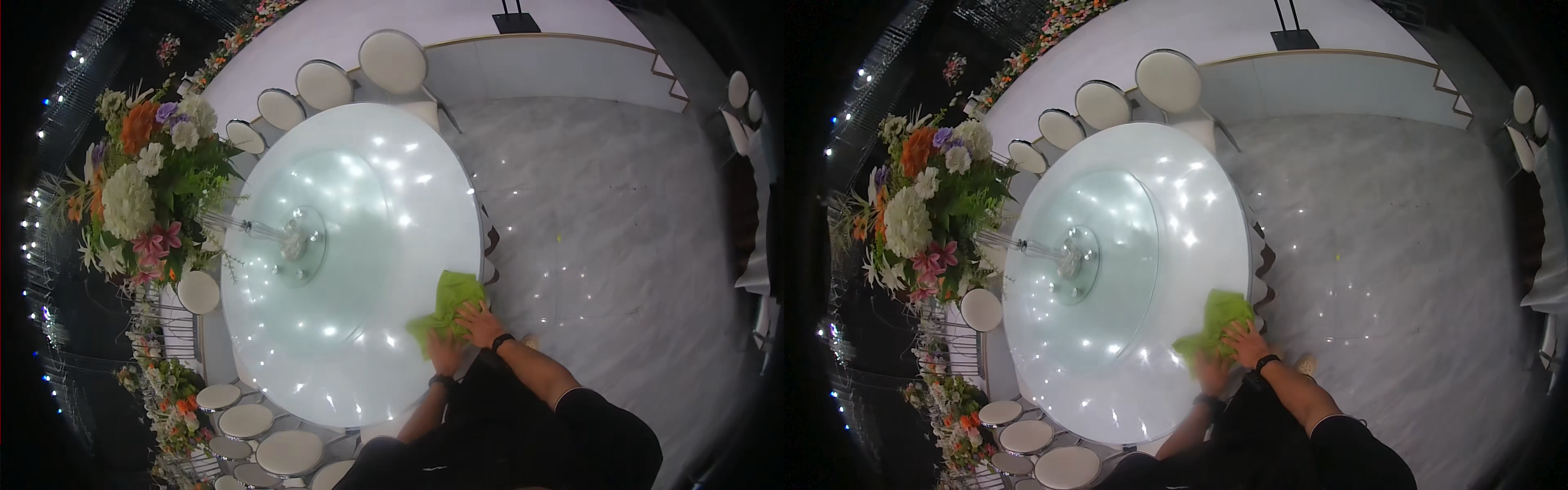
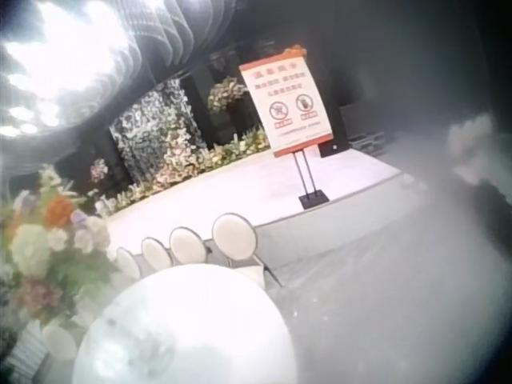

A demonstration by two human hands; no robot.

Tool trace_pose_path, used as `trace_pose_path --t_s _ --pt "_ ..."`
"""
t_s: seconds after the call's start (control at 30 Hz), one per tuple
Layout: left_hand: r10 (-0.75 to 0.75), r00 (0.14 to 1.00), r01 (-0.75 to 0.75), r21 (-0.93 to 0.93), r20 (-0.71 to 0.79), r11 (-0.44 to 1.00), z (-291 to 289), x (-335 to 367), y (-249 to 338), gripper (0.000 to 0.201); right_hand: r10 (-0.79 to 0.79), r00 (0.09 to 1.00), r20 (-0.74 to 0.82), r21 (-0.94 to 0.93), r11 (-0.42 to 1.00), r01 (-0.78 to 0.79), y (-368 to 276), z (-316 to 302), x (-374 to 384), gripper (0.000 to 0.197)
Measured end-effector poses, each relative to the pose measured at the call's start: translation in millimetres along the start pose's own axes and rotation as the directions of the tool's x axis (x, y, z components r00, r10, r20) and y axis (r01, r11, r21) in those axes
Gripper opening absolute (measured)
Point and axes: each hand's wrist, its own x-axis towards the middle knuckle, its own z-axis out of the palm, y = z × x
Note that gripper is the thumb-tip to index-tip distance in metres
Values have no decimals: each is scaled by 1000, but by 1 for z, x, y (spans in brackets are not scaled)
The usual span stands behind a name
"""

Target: The person wipes a round glass table with a green cloth, then wipes several white chairs around it. The person also wipes a floral arrangement on a nearby table. The task is performed in a room with multiple tables and chairs.

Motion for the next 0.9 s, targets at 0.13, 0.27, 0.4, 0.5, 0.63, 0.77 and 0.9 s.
trace_pose_path --t_s 0.13,0.27,0.4,0.5,0.63,0.77,0.9 --pt "33 999 -33 22 -19 999 0 37 7 57 1 998 -69 23 1000 0 23 -10 27 62" --pt "-42 999 41 158 3 987 0 95 24 60 14 998 -65 -3 1000 -15 64 -35 64 63" --pt "-65 995 72 84 -75 994 -4 174 40 69 14 996 -93 -40 999 -18 111 -77 119 67" --pt "-134 991 132 130 7 983 -10 248 50 75 -10 996 -93 -25 1000 8 141 -116 166 70" --pt "-152 986 147 67 65 987 -11 344 48 83 26 1000 13 -146 989 -24 190 -167 247 76" --pt "-111 994 111 -34 2 993 -16 431 44 85 99 990 98 -37 995 -96 223 -215 310 78" --pt "-117 993 116 -57 -20 992 -15 471 47 85 141 983 121 -28 990 -138 232 -231 334 80"
